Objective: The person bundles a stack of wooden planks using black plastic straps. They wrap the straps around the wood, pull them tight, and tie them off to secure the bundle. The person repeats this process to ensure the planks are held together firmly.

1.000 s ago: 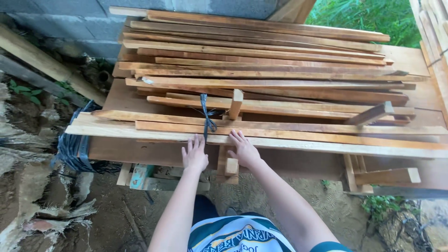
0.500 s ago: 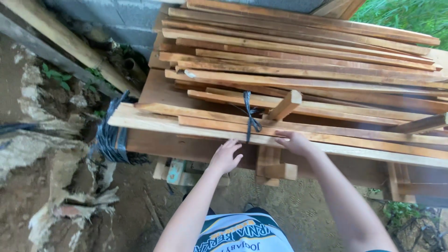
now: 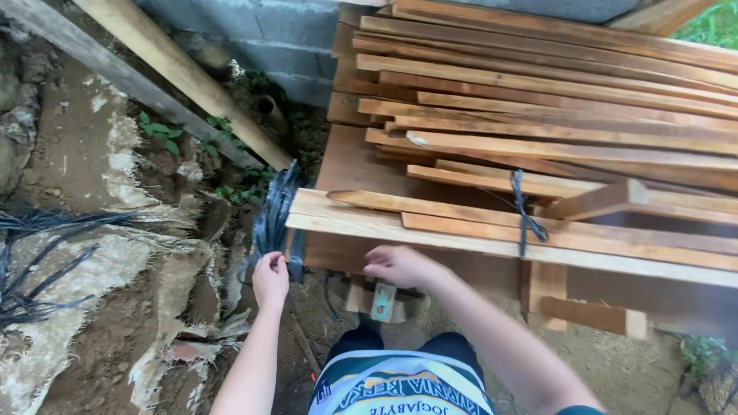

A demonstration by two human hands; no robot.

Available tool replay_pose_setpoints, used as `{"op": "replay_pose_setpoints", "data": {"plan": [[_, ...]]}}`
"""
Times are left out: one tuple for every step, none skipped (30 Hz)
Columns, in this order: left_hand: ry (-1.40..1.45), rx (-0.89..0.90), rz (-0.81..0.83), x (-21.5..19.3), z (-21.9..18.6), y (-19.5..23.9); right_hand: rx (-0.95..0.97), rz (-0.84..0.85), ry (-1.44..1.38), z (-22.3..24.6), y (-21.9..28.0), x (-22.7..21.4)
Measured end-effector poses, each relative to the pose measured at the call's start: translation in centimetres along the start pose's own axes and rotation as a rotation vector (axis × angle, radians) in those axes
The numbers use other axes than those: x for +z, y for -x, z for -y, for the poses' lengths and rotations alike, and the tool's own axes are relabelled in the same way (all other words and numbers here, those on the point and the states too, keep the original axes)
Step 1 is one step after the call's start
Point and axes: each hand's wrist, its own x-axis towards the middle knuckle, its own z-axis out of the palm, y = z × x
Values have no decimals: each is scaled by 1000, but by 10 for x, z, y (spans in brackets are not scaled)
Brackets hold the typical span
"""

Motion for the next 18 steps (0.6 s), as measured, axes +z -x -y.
{"op": "replay_pose_setpoints", "data": {"plan": [[4,-8,-2,1,2,-14,1,6,7,-1,-27,26],[25,21,-73,0,5,-26,-15,21,-46,-1,-54,53],[44,49,-145,-1,8,-39,-31,36,-100,-3,-79,81],[42,37,-147,-3,7,-44,-28,48,-97,-6,-103,103],[58,58,-142,-4,5,-49,-4,34,-91,-10,-125,125],[72,82,-138,-5,1,-56,19,18,-86,-14,-148,146],[69,73,-139,-2,3,-61,20,28,-85,-9,-160,154],[57,34,-120,1,6,-64,24,5,-109,-4,-171,164],[45,-6,-102,3,9,-66,28,-17,-133,0,-181,175],[40,-11,-97,8,18,-74,34,-13,-137,2,-190,180],[61,-48,-60,12,26,-80,38,-33,-139,4,-199,186],[87,-87,-22,19,33,-84,44,-54,-137,4,-205,189],[87,-95,-17,23,37,-88,51,-49,-136,7,-206,188],[53,-110,7,27,42,-91,56,-59,-124,11,-208,187],[19,-125,30,30,46,-93,62,-69,-112,15,-209,187],[22,-132,31,28,46,-92,65,-64,-107,12,-215,189],[86,-135,21,26,45,-91,78,-65,-103,8,-220,190],[150,-134,9,25,42,-92,90,-71,-100,5,-226,191]]}}
